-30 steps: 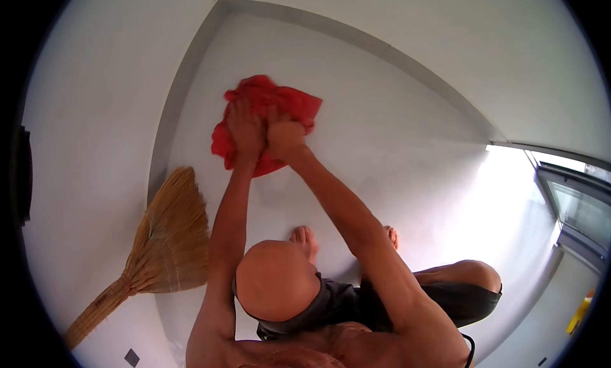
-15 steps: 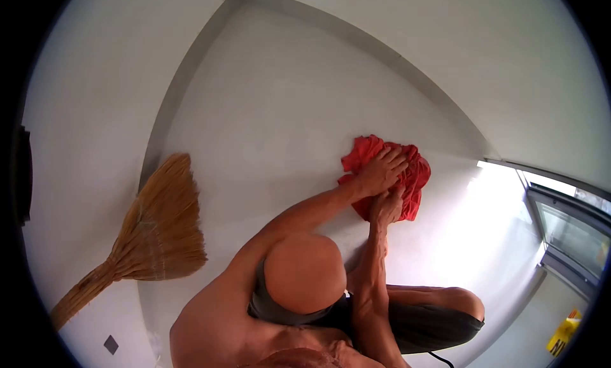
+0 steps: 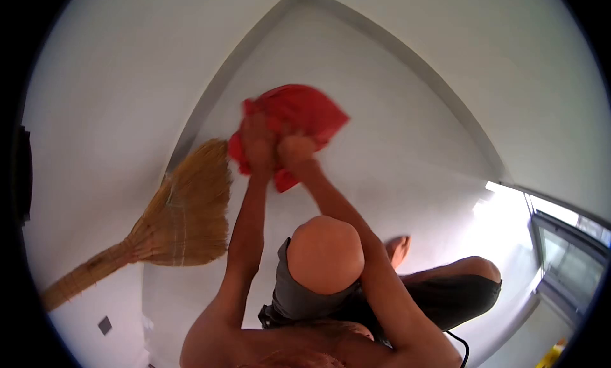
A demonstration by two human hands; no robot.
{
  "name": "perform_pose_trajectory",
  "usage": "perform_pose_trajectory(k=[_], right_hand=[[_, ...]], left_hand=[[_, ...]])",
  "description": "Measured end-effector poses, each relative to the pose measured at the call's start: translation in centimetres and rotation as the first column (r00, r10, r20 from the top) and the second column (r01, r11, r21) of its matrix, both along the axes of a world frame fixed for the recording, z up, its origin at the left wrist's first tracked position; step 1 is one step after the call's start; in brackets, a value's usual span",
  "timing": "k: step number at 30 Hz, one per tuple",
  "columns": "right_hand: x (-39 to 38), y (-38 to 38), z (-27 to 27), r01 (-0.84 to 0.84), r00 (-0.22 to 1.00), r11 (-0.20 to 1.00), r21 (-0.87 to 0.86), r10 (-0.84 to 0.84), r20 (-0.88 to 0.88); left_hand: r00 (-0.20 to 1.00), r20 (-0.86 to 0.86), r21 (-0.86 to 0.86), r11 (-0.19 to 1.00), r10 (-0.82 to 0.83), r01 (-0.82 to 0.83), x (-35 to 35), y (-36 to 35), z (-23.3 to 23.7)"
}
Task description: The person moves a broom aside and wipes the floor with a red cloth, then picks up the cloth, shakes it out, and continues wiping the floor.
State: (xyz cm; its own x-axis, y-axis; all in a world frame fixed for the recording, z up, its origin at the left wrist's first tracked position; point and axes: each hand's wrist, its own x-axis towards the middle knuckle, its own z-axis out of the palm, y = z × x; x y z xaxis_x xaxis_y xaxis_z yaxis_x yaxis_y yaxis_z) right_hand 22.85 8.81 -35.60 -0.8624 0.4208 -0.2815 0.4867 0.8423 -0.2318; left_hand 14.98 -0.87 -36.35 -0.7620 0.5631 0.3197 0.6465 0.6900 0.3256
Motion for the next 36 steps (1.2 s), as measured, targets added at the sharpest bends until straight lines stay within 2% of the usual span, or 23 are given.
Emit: perform_pose_trajectory(k=[1,2,3,5,6,8,9,11,12,15,18,21,23,25,27,29,30,31,32,33,34,35,36], right_hand=[[-0.4,-1.5,0.9,-0.06,0.998,0.998,-0.031,0.059,-0.038],[-0.5,-2.7,1.7,-0.122,0.99,0.99,-0.065,0.116,-0.078],[-1.0,-3.2,1.8,-0.113,0.986,0.99,-0.087,0.101,-0.131],[-2.2,-1.8,1.4,-0.136,0.966,0.986,-0.095,0.111,-0.234],[-2.6,-1.3,2.1,-0.13,0.975,0.99,-0.062,0.116,-0.19],[-5.2,0.3,3.7,-0.129,0.984,0.992,0.001,0.128,-0.124],[-6.2,1.7,3.2,-0.182,0.969,0.983,0.01,0.181,-0.167],[-8.0,4.8,1.9,-0.277,0.927,0.961,0.024,0.274,-0.258],[-8.7,5.9,1.5,-0.26,0.926,0.965,0.022,0.256,-0.279],[-10.4,9.8,0.5,-0.168,0.94,0.986,-0.007,0.158,-0.302],[-10.2,15.6,1.1,0.0,0.972,0.998,-0.057,-0.013,-0.236],[-8.4,20.7,0.6,0.096,0.973,0.995,-0.03,-0.1,-0.207],[-5.5,23.8,0.6,0.154,0.961,0.985,-0.082,-0.169,-0.22],[-0.9,25.6,1.6,0.28,0.946,0.956,-0.081,-0.29,-0.143],[5.6,25.8,2.3,0.363,0.91,0.931,-0.03,-0.361,-0.202],[12.5,25.3,2.3,0.584,0.789,0.802,-0.125,-0.597,-0.147],[16.3,24.8,1.2,0.647,0.735,0.754,-0.114,-0.656,-0.169],[19.2,23.6,2.1,0.743,0.651,0.659,-0.117,-0.752,-0.101],[22.8,22.5,1.0,0.795,0.589,0.603,-0.065,-0.792,-0.16],[25.2,21.8,1.3,0.859,0.506,0.511,-0.035,-0.857,-0.092],[26.4,20.5,2.5,0.89,0.43,0.449,-0.083,-0.885,-0.178],[27.1,20.5,2.9,0.897,0.419,0.436,-0.078,-0.892,-0.17],[27.4,20.2,3.3,0.907,0.4,0.414,-0.076,-0.904,-0.151]], left_hand=[[0.99,-0.089,0.035,0.994,0.11,-0.107,-0.1,-1.9,-1.1],[0.989,-0.075,-0.01,0.992,0.127,-0.128,-0.1,-3.4,-1.1],[0.988,-0.065,-0.063,0.988,0.139,-0.144,-0.5,-4.6,-1.0],[0.978,0.077,-0.033,0.98,0.196,-0.194,-2.2,-2.6,0.3],[0.958,0.159,-0.03,0.971,0.239,-0.237,-2.3,-2.1,0.2],[0.971,0.007,-0.048,0.97,0.238,-0.237,-4.9,-0.8,-2.1],[0.97,-0.073,-0.066,0.969,0.233,-0.238,-6.4,-0.2,-3.7],[0.974,-0.081,-0.034,0.976,0.212,-0.216,-8.0,2.2,-3.6],[0.975,-0.087,-0.016,0.979,0.203,-0.205,-9.0,3.6,-3.4],[0.991,0.084,-0.012,0.994,0.106,-0.105,-11.8,8.5,-2.2],[0.997,-0.069,0.102,0.994,-0.019,0.026,-12.5,15.2,-4.3],[0.989,-0.037,0.116,0.982,-0.145,0.149,-11.5,22.2,-4.0],[0.98,-0.053,0.135,0.971,-0.189,0.195,-8.2,25.3,-2.8],[0.959,-0.106,0.124,0.954,-0.262,0.274,-4.8,27.8,-2.8],[0.919,-0.129,0.138,0.911,-0.372,0.389,0.7,30.3,-3.1],[0.874,-0.153,0.151,0.863,-0.461,0.481,7.0,32.2,-2.9],[0.811,0.081,0.475,0.737,-0.58,0.48,9.9,32.7,-0.5],[0.72,0.187,0.352,0.73,-0.668,0.586,13.4,33.3,-1.7],[0.63,0.222,0.262,0.668,-0.744,0.696,16.2,33.2,-0.4],[0.541,0.259,0.178,0.59,-0.8,0.788,18.6,32.7,1.2],[0.539,0.065,0.227,0.538,-0.84,0.812,21.6,31.9,0.6],[0.515,-0.134,0.255,0.473,-0.846,0.843,23.3,31.6,-0.4],[0.531,-0.156,0.296,0.473,-0.833,0.83,22.8,31.5,0.0]])
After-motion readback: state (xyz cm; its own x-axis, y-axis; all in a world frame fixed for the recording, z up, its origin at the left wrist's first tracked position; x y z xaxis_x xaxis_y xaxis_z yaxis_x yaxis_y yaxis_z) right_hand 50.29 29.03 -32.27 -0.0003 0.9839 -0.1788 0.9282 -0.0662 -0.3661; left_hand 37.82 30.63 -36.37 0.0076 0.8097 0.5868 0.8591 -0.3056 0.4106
